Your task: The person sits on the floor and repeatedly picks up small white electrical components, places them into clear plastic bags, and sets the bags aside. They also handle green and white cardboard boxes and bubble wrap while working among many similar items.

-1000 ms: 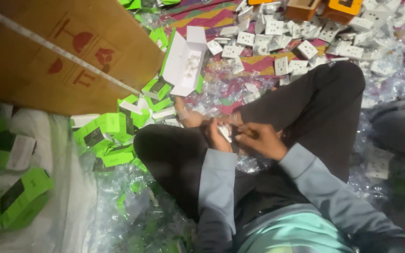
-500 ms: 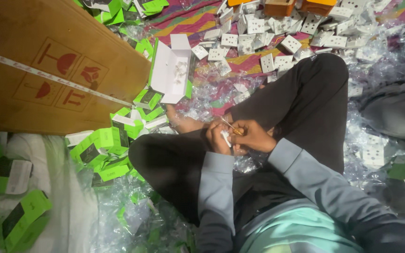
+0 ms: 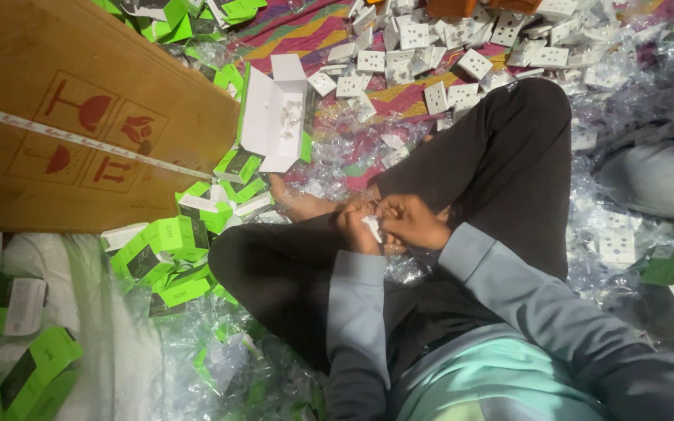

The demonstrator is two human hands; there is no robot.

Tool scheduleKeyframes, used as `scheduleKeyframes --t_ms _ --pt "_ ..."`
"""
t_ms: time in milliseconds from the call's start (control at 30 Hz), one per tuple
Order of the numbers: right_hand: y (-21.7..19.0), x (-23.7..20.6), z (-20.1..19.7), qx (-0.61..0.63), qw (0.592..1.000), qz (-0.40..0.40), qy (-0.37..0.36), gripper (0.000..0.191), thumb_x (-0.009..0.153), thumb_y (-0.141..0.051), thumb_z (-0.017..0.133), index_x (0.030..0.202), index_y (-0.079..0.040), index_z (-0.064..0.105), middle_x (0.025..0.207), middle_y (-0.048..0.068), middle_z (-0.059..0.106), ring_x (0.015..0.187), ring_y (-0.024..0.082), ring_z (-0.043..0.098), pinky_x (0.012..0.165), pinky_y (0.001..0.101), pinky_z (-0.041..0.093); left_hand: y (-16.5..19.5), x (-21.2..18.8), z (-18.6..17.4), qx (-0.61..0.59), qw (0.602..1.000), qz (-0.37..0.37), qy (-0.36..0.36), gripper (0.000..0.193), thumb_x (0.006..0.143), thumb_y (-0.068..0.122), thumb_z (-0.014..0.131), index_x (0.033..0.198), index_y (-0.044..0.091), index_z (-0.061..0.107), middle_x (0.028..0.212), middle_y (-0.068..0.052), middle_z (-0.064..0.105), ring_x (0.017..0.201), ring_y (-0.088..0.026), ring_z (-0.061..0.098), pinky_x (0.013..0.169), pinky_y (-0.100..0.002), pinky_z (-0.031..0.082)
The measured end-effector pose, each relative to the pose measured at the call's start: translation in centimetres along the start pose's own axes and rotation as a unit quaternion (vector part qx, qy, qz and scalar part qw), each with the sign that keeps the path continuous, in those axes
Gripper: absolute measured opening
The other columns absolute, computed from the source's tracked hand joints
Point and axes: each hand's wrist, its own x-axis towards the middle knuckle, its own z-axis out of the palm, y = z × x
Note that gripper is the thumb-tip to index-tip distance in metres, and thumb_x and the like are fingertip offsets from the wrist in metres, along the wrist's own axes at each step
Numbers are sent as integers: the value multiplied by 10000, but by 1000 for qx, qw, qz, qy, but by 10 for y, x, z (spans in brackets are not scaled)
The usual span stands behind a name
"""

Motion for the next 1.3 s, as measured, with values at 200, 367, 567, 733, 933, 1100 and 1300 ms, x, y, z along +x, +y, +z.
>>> scheduleKeyframes --t_ms 200,367,567,733,933,1100,1300 --pt "3 0 10 9 999 20 35 63 918 5 651 975 33 652 651 39 641 528 77 594 445 225 451 -7 13 -19 -154 977 -129 -71 217 798 230 497 811 14 480 786 -151 575 682 -280 600 590 -372 547" --pt "10 5 11 -158 974 -86 139 155 865 -34 706 1014 3 691 689 40 644 610 64 607 526 251 499 -12 19 -18 -173 982 -66 -38 176 865 181 529 919 14 514 971 -167 603 826 -264 616 733 -362 560" --pt "6 6 -7 -301 891 -221 257 199 914 -109 666 1096 -48 721 964 156 751 843 302 757 724 379 582 -7 13 2 132 988 48 -66 428 950 189 724 1262 -62 573 1137 -192 595 972 -307 581 804 -478 493" --pt "-9 3 -6 -326 893 -220 220 183 946 -132 660 1100 -36 683 1048 190 703 966 398 687 816 453 549 4 5 13 412 801 421 -111 493 979 275 626 1335 -45 511 1314 -255 499 1107 -337 560 961 -478 478" --pt "-21 3 -1 -279 920 -167 219 158 947 -128 654 1047 -15 703 998 182 674 922 369 674 808 436 532 -4 4 2 344 917 169 -112 371 984 150 556 1304 -36 536 1291 -173 584 1195 -287 567 1031 -417 449" --pt "-16 7 3 -219 927 -164 257 106 954 -92 629 971 -2 681 938 154 696 847 267 674 766 389 540 2 9 -6 404 876 220 -149 354 912 82 644 1236 -31 561 1215 -180 611 1146 -294 596 1026 -422 467" --pt "2 14 -2 -155 958 -68 233 116 966 -111 646 947 -4 685 760 70 680 698 109 621 652 319 525 16 -11 4 428 841 283 -170 381 820 31 700 1173 -25 567 1230 -193 594 1144 -303 593 1016 -435 470"
